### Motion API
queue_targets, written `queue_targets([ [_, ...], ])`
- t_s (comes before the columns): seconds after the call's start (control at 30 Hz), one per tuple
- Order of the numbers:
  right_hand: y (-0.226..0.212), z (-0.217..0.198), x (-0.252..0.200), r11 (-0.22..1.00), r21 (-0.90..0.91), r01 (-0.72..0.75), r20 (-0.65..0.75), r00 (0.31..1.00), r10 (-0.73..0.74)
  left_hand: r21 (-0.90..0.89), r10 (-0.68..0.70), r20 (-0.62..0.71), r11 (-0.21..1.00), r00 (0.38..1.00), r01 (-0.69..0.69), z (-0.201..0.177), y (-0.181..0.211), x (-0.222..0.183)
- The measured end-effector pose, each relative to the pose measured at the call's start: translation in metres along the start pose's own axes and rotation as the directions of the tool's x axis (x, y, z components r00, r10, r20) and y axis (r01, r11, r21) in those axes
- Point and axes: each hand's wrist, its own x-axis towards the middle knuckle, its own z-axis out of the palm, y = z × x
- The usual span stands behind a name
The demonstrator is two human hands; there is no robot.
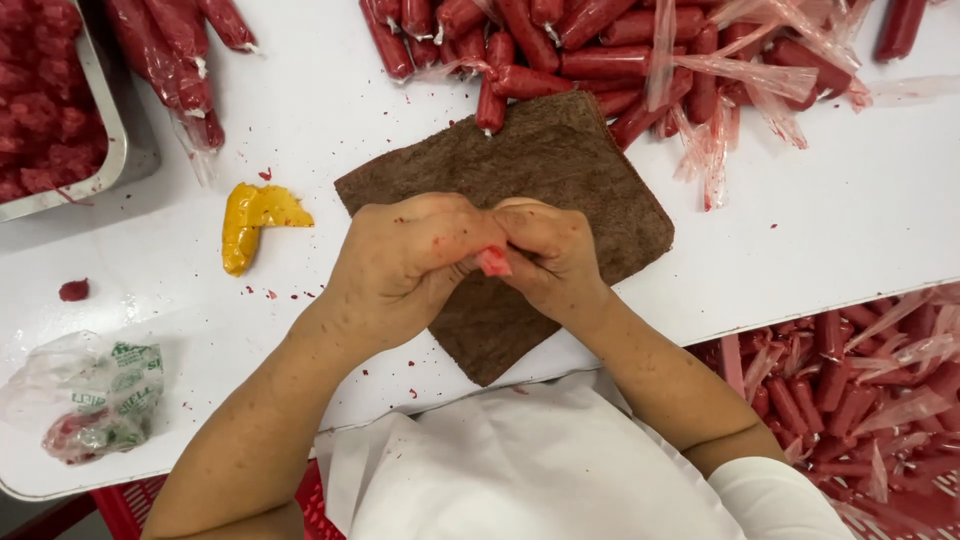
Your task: The person repeatedly picks up small sausages and wraps each one individually in a clear plastic film. The wrapped sausages are placed on a pile on the table. The person uses a brown cloth to wipe their hands between wrapping actions.
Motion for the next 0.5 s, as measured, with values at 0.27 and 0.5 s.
queue_targets([
  [0.27, -0.041, 0.016, 0.006, 0.947, 0.245, -0.209, 0.113, 0.976, 0.186, 0.406, 0.157, 0.174, 0.888, 0.972, -0.216, -0.007, -0.041, 0.001],
  [0.5, 0.02, -0.069, 0.075, 0.728, 0.451, -0.516, 0.007, 0.818, 0.575, -0.268, -0.427, -0.039, 0.875, 0.903, 0.402, -0.014, -0.106, 0.008],
])
